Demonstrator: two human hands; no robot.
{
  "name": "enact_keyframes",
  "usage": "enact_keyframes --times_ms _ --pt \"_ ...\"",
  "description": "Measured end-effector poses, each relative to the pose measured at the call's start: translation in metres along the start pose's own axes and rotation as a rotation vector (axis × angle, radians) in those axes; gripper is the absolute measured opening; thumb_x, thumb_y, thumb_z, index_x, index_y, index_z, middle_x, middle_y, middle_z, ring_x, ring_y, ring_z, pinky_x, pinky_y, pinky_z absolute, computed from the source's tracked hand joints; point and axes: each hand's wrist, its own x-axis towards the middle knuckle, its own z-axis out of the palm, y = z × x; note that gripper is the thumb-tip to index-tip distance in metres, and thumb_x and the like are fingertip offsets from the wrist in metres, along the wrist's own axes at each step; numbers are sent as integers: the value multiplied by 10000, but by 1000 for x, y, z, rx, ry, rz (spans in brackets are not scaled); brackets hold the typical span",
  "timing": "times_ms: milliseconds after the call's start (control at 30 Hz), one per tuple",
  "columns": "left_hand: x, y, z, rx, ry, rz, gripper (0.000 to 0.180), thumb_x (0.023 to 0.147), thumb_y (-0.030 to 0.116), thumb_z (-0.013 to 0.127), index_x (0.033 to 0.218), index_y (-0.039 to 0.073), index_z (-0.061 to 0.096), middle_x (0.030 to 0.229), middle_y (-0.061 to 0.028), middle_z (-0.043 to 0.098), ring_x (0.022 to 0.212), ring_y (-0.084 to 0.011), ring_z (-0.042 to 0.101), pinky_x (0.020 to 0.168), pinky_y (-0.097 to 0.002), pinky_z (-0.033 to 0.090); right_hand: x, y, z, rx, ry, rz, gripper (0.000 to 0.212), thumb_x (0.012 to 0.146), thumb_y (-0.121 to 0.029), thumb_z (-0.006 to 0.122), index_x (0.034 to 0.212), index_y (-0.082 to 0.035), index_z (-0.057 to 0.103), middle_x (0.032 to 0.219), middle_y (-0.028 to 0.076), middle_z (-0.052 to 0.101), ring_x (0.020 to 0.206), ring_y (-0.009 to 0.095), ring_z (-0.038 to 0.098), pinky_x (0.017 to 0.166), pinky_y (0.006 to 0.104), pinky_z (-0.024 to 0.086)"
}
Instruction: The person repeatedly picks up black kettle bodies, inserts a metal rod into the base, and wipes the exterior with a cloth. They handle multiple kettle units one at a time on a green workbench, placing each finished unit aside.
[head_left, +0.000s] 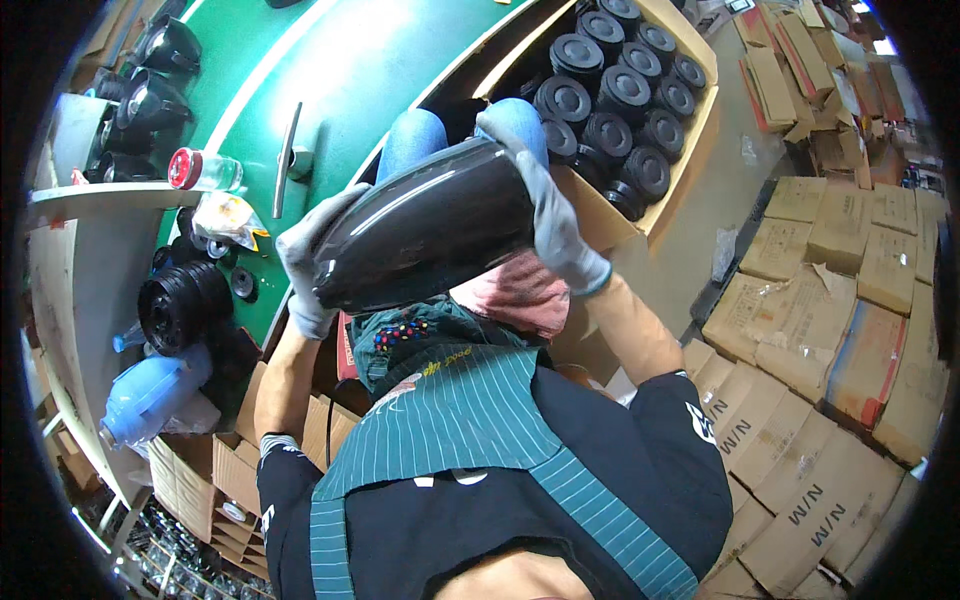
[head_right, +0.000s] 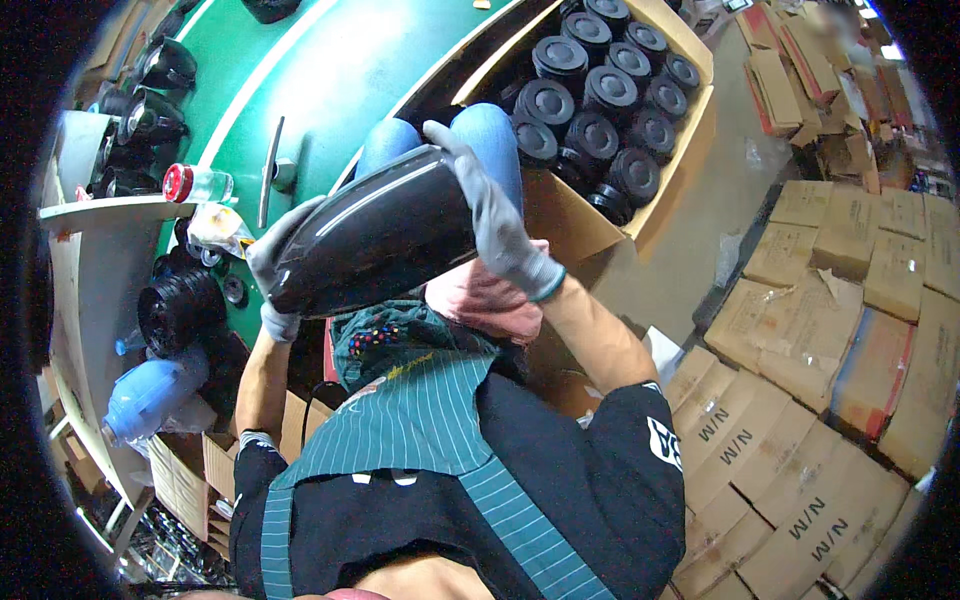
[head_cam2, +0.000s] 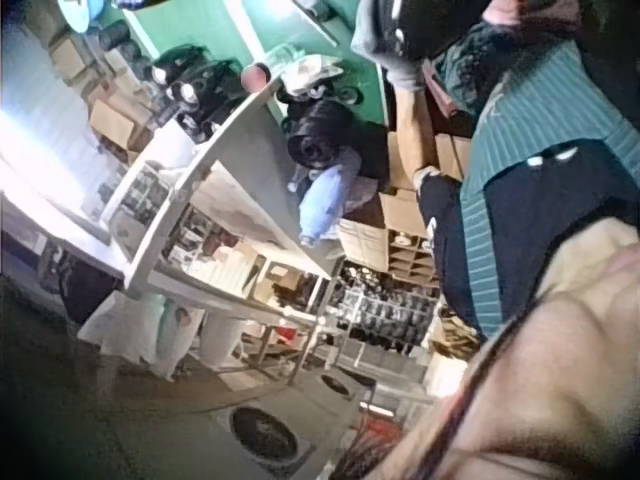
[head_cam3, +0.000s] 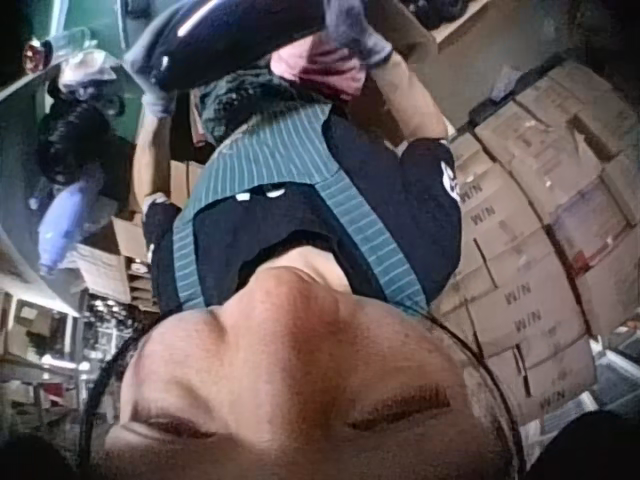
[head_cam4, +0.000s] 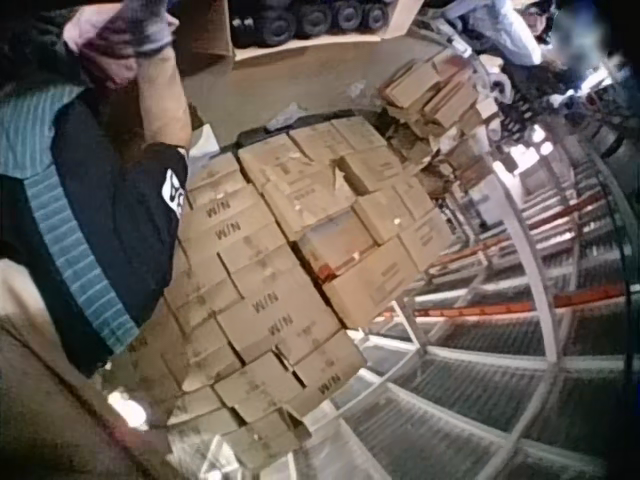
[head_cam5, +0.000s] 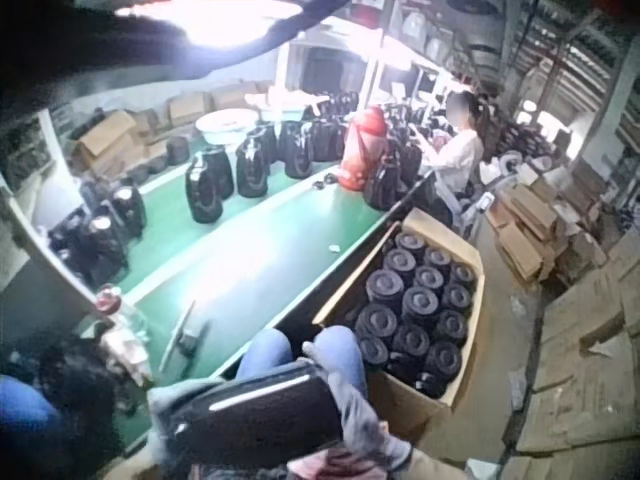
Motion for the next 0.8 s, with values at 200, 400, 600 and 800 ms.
enact_keyframes --times_ms 200,400,600,800 --pt "-55 -46 78 169 100 115 644 869 100 812 1474 -4 617 1374 -236 705 1231 -401 723 1064 -455 576 32 15 -48 -45 -49 215 619 1113 -442 549 1608 -71 541 1607 150 575 1516 284 508 1307 402 314" --pt "-21 -96 4 695 -248 423 801 843 205 835 1559 30 523 1551 -250 546 1388 -448 562 1193 -559 432 22 63 -11 -795 -270 -108 757 851 -489 850 1470 -107 641 1377 224 673 1327 392 622 1150 482 482" --pt "25 -202 -17 832 137 -618 679 1041 445 684 1590 77 528 1415 -222 682 1179 -453 703 1014 -521 559 27 84 9 -288 -32 4 663 1124 -488 542 1609 -41 474 1516 221 609 1332 368 646 1163 439 487" --pt "63 -108 -1 -12 -160 -285 504 1058 117 731 1522 -29 599 1314 -103 769 1181 -157 699 1026 -324 570 21 86 18 381 285 298 966 1103 -767 217 1731 -32 222 1551 266 554 1374 351 611 1245 436 394"
